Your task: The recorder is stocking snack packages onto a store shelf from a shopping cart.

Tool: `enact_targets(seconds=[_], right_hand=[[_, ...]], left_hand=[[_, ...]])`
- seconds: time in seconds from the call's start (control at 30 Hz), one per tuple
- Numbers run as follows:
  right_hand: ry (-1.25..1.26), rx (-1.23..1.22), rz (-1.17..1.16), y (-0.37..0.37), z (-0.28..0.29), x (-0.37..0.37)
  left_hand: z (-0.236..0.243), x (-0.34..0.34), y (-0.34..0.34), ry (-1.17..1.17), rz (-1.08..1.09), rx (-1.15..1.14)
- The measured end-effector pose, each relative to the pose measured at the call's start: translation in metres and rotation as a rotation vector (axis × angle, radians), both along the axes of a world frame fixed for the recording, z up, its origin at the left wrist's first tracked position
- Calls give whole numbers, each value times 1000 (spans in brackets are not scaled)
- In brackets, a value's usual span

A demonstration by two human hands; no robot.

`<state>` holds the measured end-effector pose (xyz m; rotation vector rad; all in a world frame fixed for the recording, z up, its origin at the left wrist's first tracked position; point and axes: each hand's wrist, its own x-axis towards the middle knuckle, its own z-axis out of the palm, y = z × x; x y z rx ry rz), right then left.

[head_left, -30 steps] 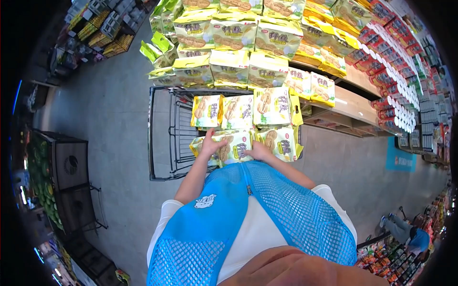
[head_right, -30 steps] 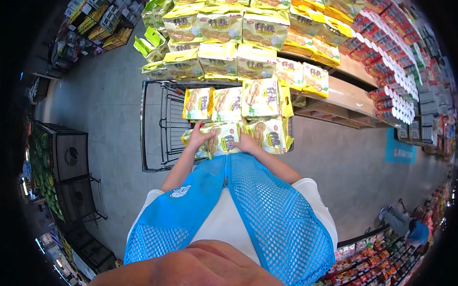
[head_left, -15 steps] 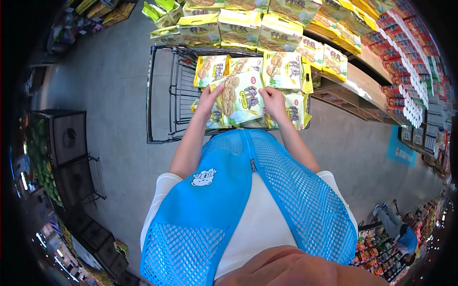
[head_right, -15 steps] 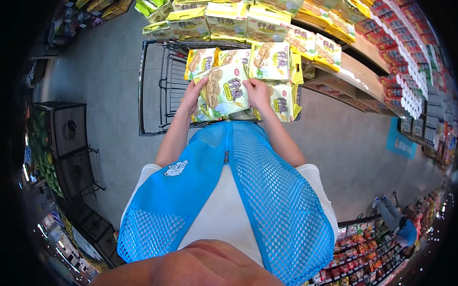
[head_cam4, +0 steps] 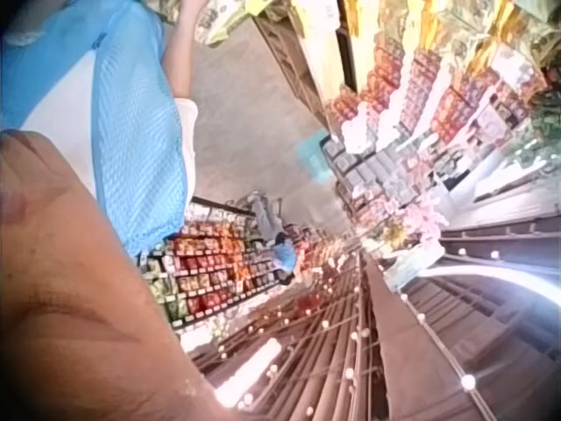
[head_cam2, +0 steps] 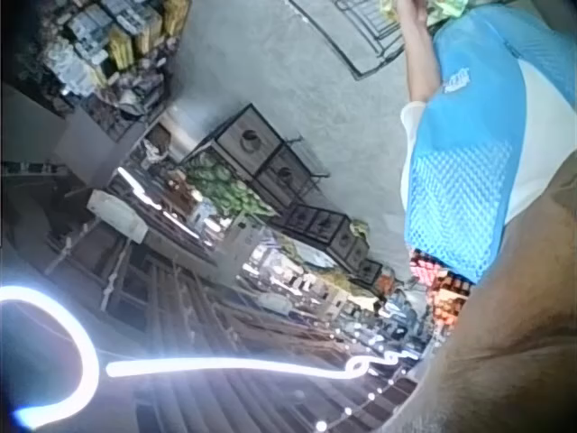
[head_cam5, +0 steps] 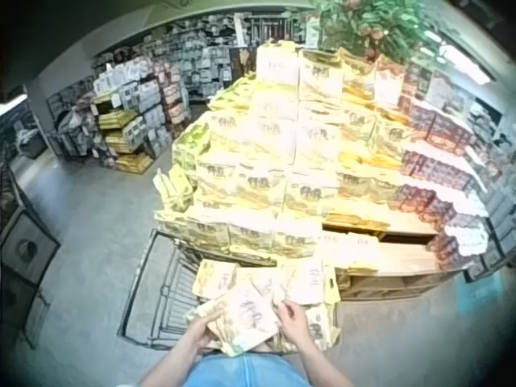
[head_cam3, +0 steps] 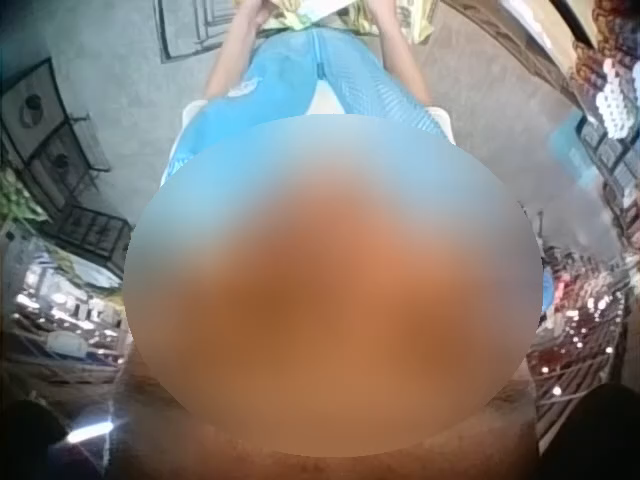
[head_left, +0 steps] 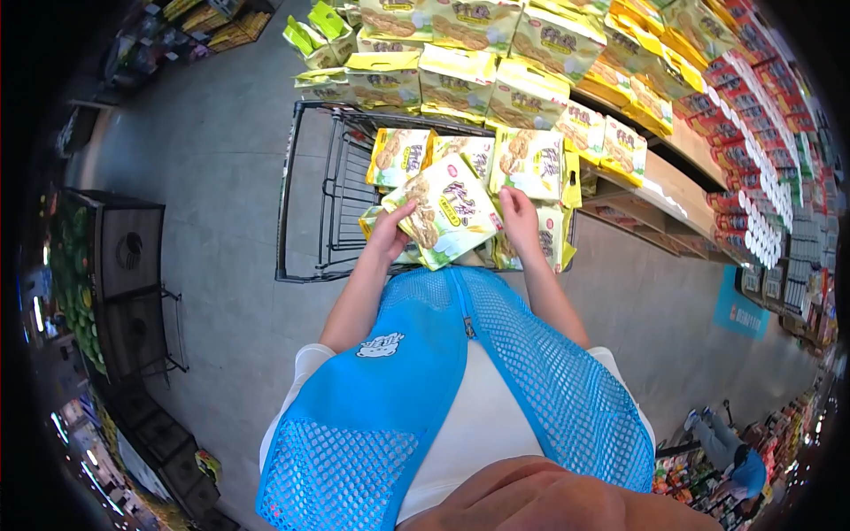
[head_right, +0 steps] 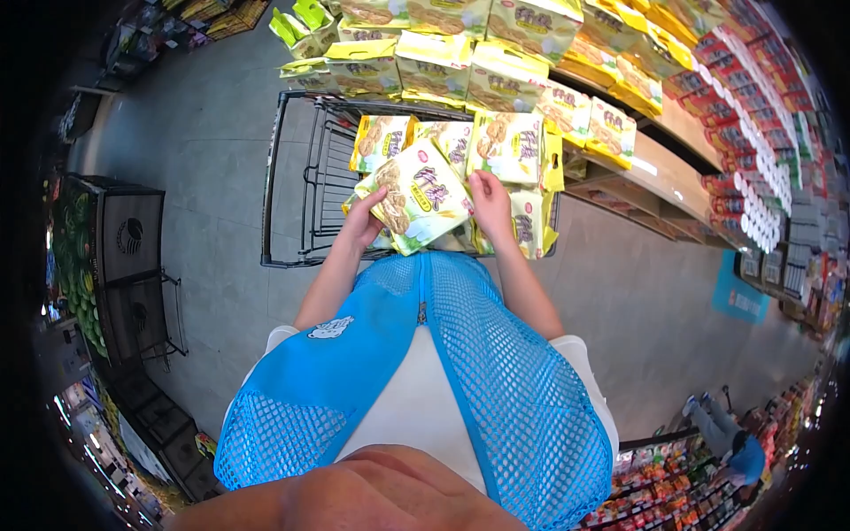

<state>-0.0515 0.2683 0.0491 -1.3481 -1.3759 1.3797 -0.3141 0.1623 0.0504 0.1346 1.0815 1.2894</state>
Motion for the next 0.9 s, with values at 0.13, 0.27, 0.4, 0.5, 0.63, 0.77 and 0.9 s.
enact_targets(seconds=[0.13, 0.27, 0.4, 0.5, 0.63, 0.77, 0.9], right_hand=[[70, -283, 103, -18, 2, 5], [155, -362, 273, -30, 46, -28], [344, -388, 184, -9, 19, -37], [394, -495, 91, -5, 49, -37], [383, -509, -13, 4, 41, -13], [342, -464, -61, -1, 49, -8], [281, -504, -83, 10, 39, -13]], left_hand=[[14, 2, -7, -171, 156, -28], [15, 5, 0, -235, 208, 97], [27, 4, 15, -204, 124, 132], [16, -12, 22, -167, 92, 192], [14, -49, 69, 139, 101, 114], [-15, -80, 138, 296, 105, 175], [-39, -114, 227, 516, 32, 123]])
